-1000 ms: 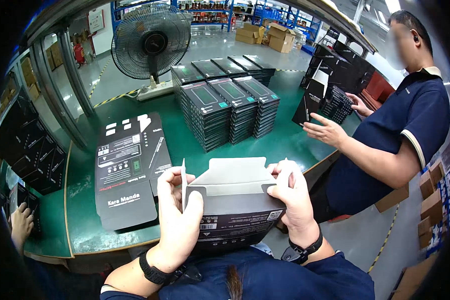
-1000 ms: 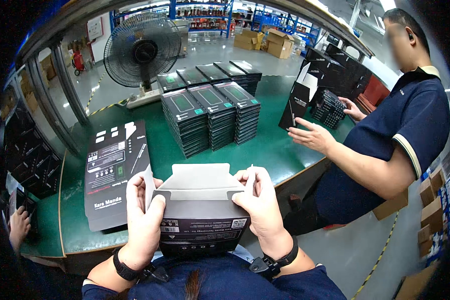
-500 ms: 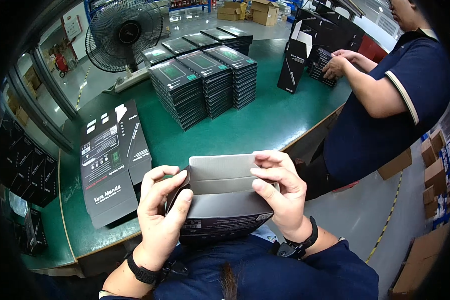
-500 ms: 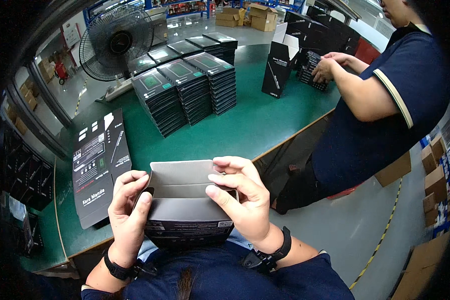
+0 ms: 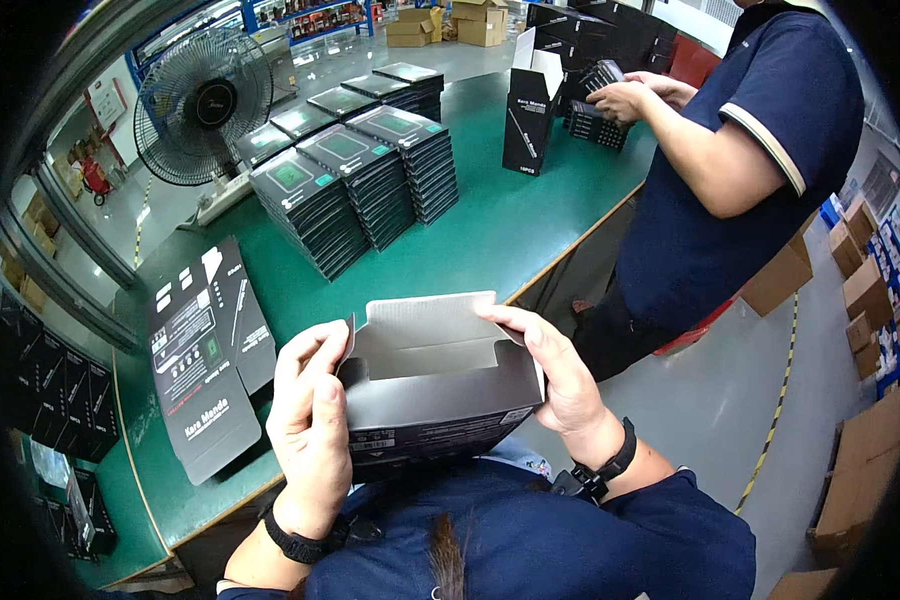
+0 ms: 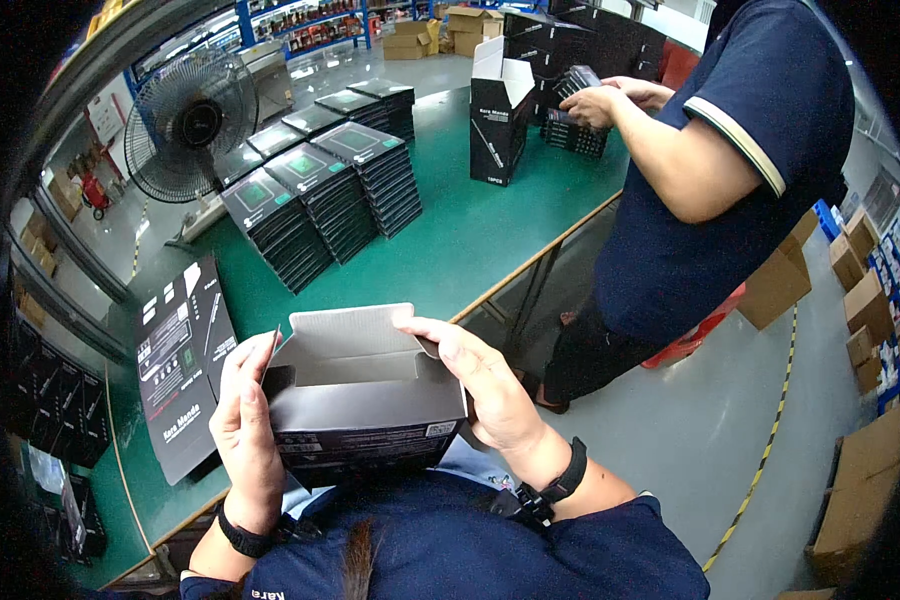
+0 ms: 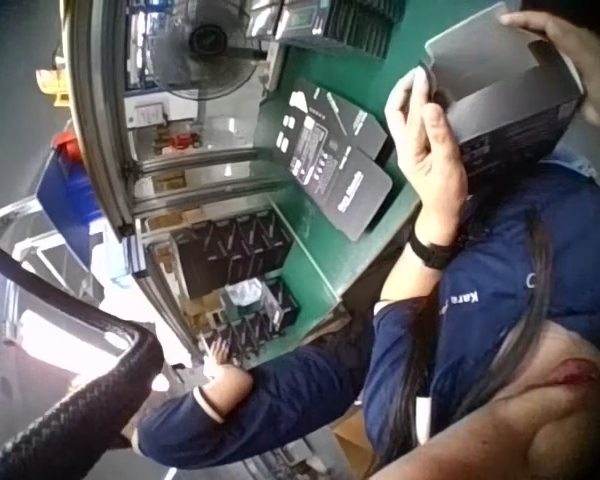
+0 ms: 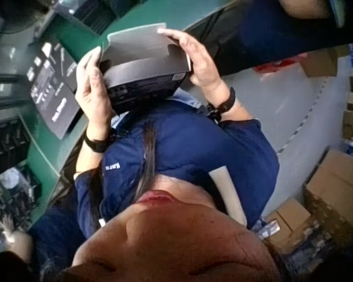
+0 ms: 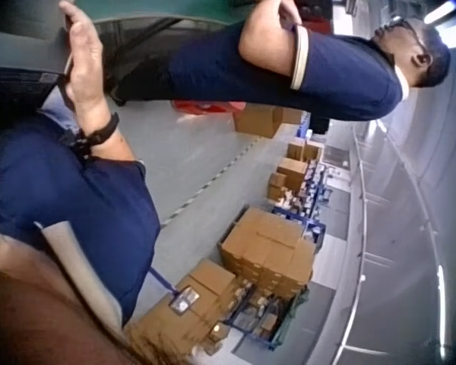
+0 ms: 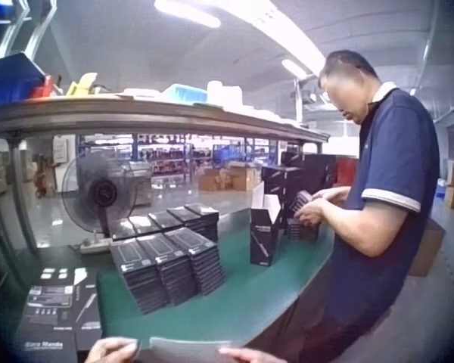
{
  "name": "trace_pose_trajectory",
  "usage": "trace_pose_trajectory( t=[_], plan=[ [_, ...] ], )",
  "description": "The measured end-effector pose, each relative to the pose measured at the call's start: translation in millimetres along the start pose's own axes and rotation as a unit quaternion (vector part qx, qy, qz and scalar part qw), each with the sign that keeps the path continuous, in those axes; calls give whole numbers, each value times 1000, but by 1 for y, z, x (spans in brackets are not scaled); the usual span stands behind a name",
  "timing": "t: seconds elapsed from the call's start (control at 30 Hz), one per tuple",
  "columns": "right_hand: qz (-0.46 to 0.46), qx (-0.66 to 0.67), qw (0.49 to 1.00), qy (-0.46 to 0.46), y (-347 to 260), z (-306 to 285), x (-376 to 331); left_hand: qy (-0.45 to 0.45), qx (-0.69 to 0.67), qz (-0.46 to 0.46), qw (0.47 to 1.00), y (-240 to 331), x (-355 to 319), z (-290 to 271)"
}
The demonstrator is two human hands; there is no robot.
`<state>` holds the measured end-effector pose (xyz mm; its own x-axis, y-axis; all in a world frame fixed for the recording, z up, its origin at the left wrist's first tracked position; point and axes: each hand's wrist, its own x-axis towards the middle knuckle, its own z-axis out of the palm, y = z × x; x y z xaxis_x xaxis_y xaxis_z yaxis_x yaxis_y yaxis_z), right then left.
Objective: The recorder is folding and filling cardboard product boxes on a warehouse assembly line.
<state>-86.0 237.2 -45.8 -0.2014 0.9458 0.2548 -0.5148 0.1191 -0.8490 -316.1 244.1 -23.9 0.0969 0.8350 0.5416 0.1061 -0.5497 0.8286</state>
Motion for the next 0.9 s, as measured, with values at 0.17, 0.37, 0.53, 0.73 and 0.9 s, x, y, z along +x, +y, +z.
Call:
trace_pose_trajectory(
  t=[0.17,0.37,0.53,0.73,0.9],
  plan=[
    [-84,35,996,25,-18,13,37,-50,106,68,991,22,29,-3],
    [-54,20,986,154,3,18,54,-6,74,-88,993,9,29,-6],
    [-225,-68,963,131,19,12,47,28,49,-78,995,9,26,-1],
    [-342,-486,803,48,15,-6,47,59,42,-83,994,10,25,3],
    [-323,-476,814,78,21,-3,47,90,38,-81,992,6,21,6]
  ],
)
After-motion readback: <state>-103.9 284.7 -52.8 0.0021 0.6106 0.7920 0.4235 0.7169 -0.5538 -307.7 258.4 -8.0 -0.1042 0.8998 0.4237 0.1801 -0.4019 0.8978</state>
